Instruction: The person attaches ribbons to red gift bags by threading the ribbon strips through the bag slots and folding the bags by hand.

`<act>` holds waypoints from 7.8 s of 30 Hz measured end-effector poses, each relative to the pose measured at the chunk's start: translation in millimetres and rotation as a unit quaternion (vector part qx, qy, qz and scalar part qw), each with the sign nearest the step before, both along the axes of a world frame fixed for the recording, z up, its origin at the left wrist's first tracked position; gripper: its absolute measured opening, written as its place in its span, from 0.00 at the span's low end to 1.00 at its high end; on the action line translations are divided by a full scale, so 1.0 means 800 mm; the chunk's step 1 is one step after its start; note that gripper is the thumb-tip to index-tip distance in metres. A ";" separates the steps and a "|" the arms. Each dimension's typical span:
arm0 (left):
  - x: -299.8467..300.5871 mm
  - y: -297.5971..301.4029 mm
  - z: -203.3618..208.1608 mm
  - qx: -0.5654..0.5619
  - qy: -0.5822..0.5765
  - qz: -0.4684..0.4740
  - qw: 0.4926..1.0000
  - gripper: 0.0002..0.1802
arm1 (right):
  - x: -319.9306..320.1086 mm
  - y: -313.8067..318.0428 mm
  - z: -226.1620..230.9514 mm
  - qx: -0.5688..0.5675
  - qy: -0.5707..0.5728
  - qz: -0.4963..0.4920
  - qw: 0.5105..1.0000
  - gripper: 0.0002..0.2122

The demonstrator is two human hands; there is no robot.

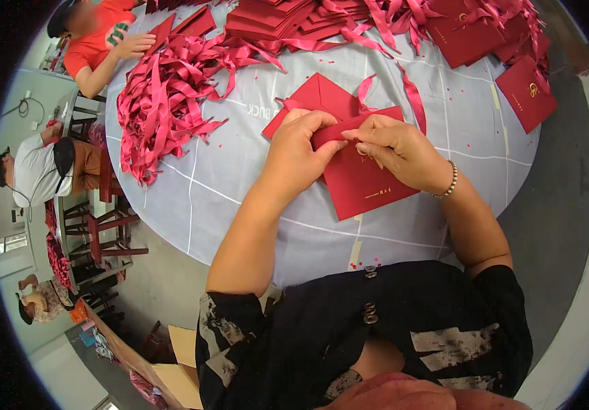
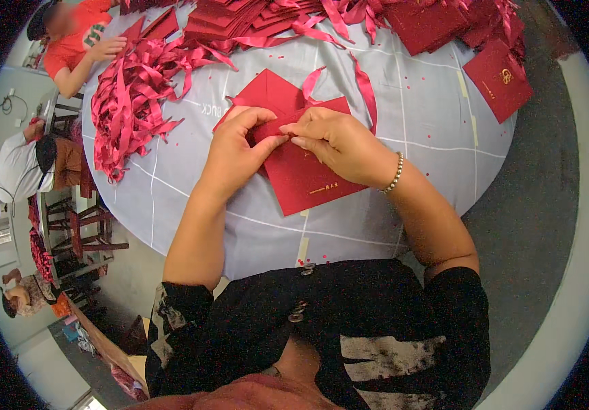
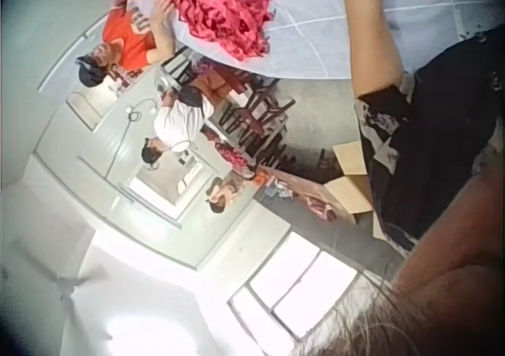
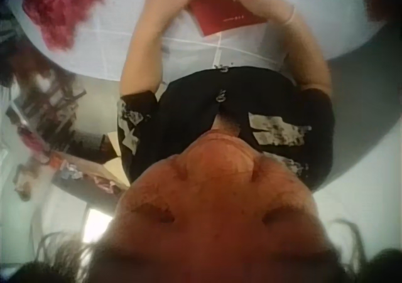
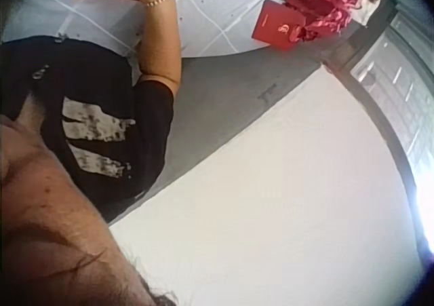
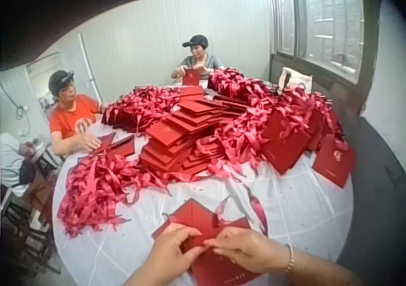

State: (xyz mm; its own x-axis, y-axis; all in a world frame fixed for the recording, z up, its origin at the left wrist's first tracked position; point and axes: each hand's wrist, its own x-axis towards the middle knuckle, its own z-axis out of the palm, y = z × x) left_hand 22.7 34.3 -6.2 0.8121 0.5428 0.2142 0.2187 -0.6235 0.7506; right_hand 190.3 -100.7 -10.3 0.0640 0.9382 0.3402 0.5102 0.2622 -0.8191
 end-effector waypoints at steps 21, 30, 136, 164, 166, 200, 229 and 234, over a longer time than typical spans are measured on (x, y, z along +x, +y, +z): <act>0.002 -0.010 0.005 0.094 -0.046 -0.030 0.994 0.17 | -0.020 0.013 0.005 -0.002 -0.039 -0.117 0.992 0.04; 0.005 -0.017 0.004 0.117 -0.039 -0.022 0.992 0.14 | -0.036 0.016 0.006 0.033 -0.088 -0.176 0.980 0.04; -0.018 0.011 0.024 0.179 0.111 -0.032 0.977 0.15 | 0.089 -0.052 0.058 0.033 0.196 -0.121 0.973 0.05; 0.004 -0.016 0.018 0.052 0.075 -0.082 0.992 0.26 | 0.038 -0.018 0.024 -0.177 0.209 0.072 0.959 0.11; 0.000 -0.015 0.017 0.084 0.058 -0.090 0.991 0.28 | 0.035 -0.016 0.032 -0.156 0.295 0.014 0.942 0.10; 0.000 -0.018 0.010 0.062 0.050 -0.031 0.996 0.16 | 0.002 -0.015 0.023 -0.129 -0.036 -0.130 0.982 0.06; 0.008 -0.040 0.010 0.190 -0.087 -0.059 0.976 0.04 | -0.032 -0.018 0.021 -0.092 -0.145 -0.173 0.970 0.04; 0.009 -0.041 0.010 0.191 -0.085 -0.061 0.976 0.04 | -0.041 -0.016 0.015 0.007 -0.229 -0.209 0.951 0.03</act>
